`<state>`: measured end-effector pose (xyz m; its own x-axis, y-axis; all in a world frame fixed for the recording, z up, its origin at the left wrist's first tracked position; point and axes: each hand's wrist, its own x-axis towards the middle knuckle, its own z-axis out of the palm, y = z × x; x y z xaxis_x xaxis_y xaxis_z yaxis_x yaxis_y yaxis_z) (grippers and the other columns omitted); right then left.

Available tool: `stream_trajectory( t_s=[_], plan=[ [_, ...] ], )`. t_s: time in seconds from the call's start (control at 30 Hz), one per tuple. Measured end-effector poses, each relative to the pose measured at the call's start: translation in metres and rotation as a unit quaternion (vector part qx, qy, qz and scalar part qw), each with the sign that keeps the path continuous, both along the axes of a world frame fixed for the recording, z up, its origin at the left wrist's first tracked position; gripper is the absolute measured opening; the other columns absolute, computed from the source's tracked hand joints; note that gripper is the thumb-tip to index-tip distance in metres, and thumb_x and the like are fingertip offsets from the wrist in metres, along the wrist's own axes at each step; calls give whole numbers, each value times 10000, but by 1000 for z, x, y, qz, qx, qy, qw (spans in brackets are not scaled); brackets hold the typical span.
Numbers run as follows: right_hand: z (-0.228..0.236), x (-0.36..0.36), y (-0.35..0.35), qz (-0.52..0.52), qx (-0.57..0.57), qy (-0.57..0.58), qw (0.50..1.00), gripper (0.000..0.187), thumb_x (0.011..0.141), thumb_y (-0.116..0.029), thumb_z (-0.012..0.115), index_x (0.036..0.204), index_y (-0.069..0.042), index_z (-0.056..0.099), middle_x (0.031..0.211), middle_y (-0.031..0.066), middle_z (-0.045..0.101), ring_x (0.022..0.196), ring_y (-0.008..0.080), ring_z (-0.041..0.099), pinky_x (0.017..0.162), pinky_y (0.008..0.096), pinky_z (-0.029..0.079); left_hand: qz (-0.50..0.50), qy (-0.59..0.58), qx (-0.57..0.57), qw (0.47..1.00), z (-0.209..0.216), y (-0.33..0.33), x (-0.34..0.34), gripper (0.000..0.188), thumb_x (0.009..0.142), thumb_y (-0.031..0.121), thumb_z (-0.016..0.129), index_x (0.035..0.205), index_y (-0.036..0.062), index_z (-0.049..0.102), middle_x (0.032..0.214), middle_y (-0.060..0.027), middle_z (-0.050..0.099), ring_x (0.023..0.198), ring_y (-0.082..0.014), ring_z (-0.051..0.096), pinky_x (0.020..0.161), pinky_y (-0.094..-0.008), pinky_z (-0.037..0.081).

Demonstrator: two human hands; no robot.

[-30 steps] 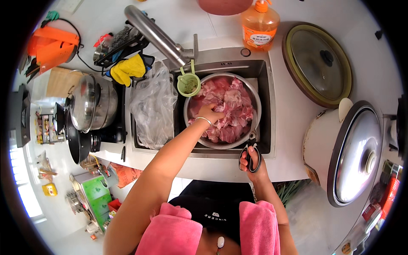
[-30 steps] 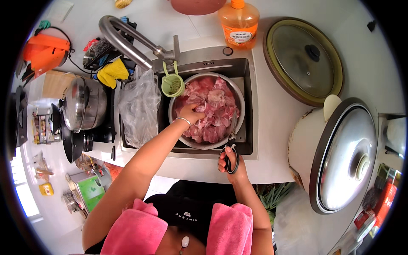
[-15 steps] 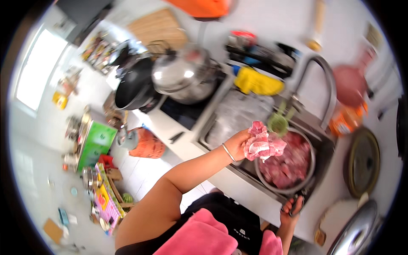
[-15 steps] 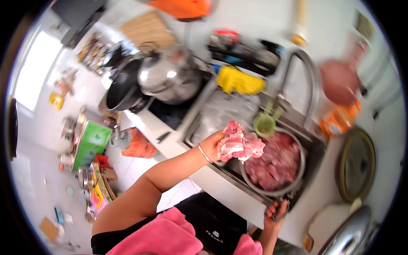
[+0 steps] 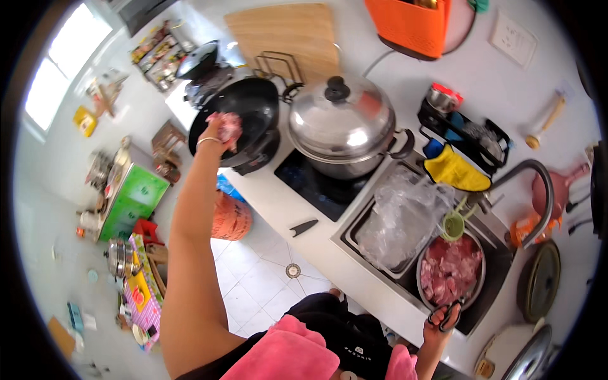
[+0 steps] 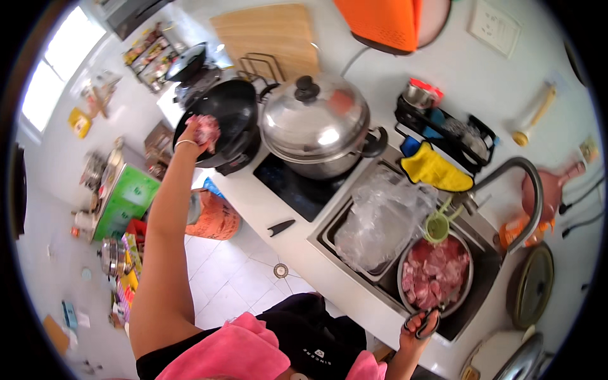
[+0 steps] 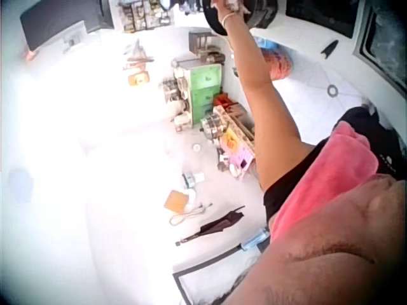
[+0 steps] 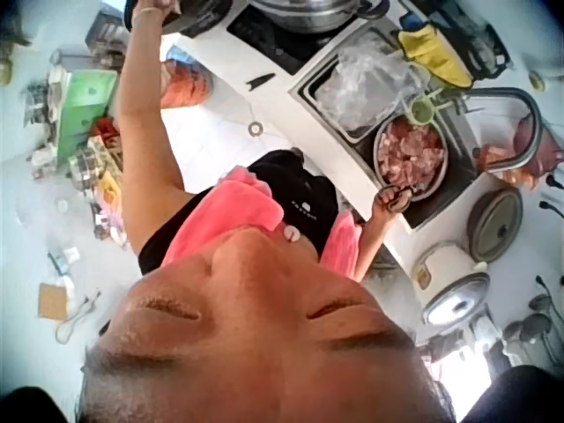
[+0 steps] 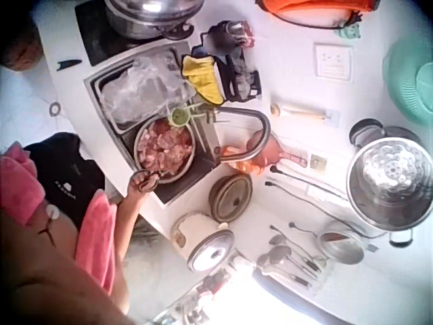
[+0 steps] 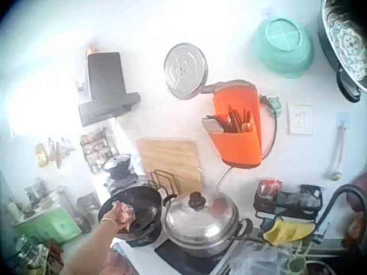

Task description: The person retrieves kitchen shears from a drawer and proceeds to trim fat from raw meat chunks in a metal bowl placed in the sink. After trimming, the person transfers the meat to a wok on the stove and rinses the bowl under running water.

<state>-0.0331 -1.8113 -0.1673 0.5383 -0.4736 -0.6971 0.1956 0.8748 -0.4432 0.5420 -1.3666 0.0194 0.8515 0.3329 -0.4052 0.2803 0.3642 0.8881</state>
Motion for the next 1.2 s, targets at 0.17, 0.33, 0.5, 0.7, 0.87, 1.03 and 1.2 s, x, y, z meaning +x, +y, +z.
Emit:
stream_trajectory(
  t_s=[0.17, 0.33, 0.5, 0.7, 0.87, 1.03, 1.2],
  plan=[
    [1, 6, 3, -63, -9, -3, 998, 253, 873, -365, 634, 915, -148, 513, 684, -12, 478, 487, 67, 396, 363, 199, 270, -194, 44, -60, 978, -81, 58, 49, 241, 879, 257, 579, 949, 27, 598, 967, -115, 628, 795, -209, 616, 697, -314, 509],
    [20, 1, 6, -64, -36, 35, 997, 381, 870, -452, 604, 747, -97, 537, 561, 8, 448, 470, 118, 392, 415, 224, 285, 36, -461, 554, 692, -30, -38, -49, 280, 854, 54, 586, 1122, -27, 598, 1056, -97, 631, 914, -154, 595, 776, -274, 490],
    [-2, -27, -3, -81, 7, 1, 997, 356, 874, -425, 611, 765, -95, 532, 589, 6, 457, 495, 110, 423, 419, 222, 316, -575, -517, 295, 562, -79, -286, -273, 397, 769, 30, 638, 1162, 31, 578, 1133, -144, 588, 997, -253, 574, 846, -324, 460],
    [-12, -36, -37, -88, 24, -48, 995, 282, 894, -346, 604, 823, -85, 523, 700, 17, 517, 546, 113, 461, 426, 241, 352, -701, -355, 468, 404, -243, -487, -376, 710, 690, 158, 722, 1339, 137, 435, 1150, -188, 493, 1047, -370, 507, 889, -400, 451],
    [-11, -73, -62, -77, 29, -3, 997, 332, 892, -354, 600, 786, -55, 505, 653, 32, 479, 523, 128, 449, 430, 255, 351, -673, -258, 597, 352, -312, -557, -408, 715, 615, 122, 760, 1274, 199, 491, 1211, -196, 437, 1077, -403, 495, 909, -407, 472],
    [-20, -107, -78, -86, 52, 27, 995, 316, 897, -337, 593, 783, -57, 500, 648, 32, 472, 515, 122, 445, 425, 252, 353, -666, -290, 486, 486, -332, -554, -392, 658, 613, 94, 728, 1233, 120, 509, 1048, -183, 567, 967, -370, 577, 846, -389, 493],
    [-23, -119, -84, -86, 55, 15, 995, 315, 895, -332, 596, 772, -61, 493, 621, 30, 461, 501, 120, 436, 416, 249, 344, -648, 135, -130, 739, -268, -539, -380, 534, 657, 32, 646, 1173, 9, 507, 900, -80, 616, 807, -202, 614, 625, -326, 512]
  ],
)
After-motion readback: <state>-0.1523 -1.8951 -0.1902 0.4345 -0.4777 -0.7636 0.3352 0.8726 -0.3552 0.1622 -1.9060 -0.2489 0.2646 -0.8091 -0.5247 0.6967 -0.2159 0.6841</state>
